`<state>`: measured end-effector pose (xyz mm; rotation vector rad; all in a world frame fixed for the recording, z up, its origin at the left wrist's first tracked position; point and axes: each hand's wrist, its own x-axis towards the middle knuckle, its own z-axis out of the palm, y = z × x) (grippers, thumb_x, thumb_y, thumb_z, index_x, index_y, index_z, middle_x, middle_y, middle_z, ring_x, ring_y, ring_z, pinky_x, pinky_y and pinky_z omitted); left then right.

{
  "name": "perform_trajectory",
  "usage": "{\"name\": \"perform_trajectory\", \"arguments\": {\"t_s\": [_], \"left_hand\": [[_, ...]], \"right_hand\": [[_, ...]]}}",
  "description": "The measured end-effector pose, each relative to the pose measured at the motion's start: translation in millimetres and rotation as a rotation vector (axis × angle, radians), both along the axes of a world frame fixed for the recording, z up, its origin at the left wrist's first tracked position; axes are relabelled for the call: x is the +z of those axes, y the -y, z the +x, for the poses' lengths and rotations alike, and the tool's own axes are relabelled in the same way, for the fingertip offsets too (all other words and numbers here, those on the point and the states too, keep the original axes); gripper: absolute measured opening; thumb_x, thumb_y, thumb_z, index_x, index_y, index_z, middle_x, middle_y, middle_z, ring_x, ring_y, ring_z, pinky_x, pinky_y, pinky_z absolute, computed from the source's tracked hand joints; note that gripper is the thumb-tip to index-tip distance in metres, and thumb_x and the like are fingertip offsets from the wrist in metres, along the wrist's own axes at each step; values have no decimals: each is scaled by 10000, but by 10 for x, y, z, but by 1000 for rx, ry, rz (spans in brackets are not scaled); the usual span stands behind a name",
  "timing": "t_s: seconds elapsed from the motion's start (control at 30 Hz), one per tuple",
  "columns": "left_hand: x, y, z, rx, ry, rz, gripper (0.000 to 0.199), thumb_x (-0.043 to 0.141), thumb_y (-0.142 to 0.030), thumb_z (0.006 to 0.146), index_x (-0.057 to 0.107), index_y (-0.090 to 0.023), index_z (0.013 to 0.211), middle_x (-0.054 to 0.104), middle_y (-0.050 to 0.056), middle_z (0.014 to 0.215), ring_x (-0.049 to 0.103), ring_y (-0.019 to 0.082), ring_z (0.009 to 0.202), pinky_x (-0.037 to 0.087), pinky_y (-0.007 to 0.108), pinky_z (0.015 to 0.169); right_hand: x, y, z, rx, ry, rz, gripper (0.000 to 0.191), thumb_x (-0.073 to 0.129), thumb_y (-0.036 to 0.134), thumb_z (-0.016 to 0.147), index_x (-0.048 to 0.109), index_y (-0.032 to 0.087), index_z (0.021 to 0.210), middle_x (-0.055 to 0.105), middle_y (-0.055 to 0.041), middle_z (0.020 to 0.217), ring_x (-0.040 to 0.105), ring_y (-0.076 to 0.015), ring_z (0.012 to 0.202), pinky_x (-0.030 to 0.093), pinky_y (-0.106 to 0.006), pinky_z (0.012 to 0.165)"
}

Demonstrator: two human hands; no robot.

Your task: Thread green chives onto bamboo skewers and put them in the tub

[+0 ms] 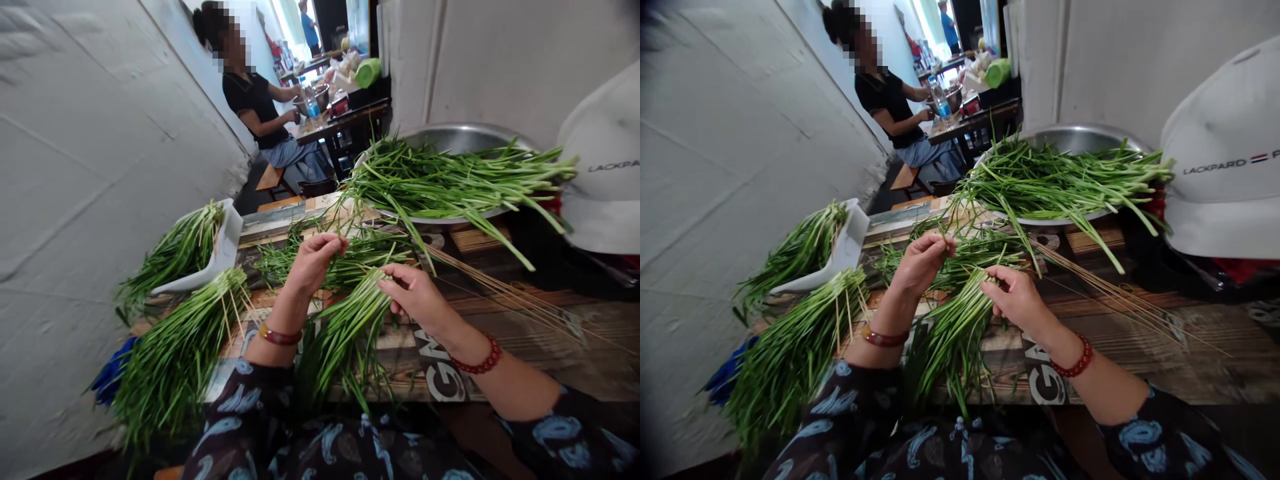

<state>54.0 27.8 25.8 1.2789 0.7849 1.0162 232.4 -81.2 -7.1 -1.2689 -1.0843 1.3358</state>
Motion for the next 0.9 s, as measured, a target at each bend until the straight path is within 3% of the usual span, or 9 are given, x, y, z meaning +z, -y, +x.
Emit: {"name": "perform_trajectory", "arguments": {"t_s": [0.1,0.2,0.37,0.53,0.7,0.9], "left_hand": [[8,163,-15,-32,-173,-75,273,804,-386,715,703,-138,771,638,-11,627,505,54,510,372,187,501],[-36,315,1,-49,-284,-116,309,797,-401,713,721,-121,820,603,-24,568,436,37,464,310,171,453],[-160,441,52,-54,-209,-243,347,810,-415,686,724,-116,841,576,-36,540,392,29,412,270,168,402],[-194,468,15,-97,-123,-315,336,819,-411,690,708,-121,820,566,-42,522,376,28,386,252,168,378],[-193,480,-33,-103,-106,-319,308,805,-394,708,739,-128,849,564,-39,514,380,27,400,248,163,392],[-203,501,-14,-73,-118,-331,302,807,-384,694,757,-122,837,569,-25,504,401,37,414,247,168,399]], "right_hand": [[40,23,-6,12,24,15,363,667,427,746,677,157,987,595,30,650,473,-59,370,354,-182,342],[73,51,-4,78,97,51,347,647,413,793,709,158,1020,637,10,688,458,-51,361,350,-187,344],[72,55,27,60,264,164,261,564,294,865,748,164,996,710,-32,795,519,-64,440,387,-180,380],[4,37,29,13,340,212,250,562,263,874,746,196,1030,748,-50,936,700,-171,767,547,-241,571],[-24,55,32,31,369,241,271,547,254,894,723,239,1099,749,-40,1064,715,-206,896,605,-314,696],[21,93,30,58,407,257,262,532,250,912,713,241,1101,752,-32,1038,712,-215,971,614,-328,765]]}}
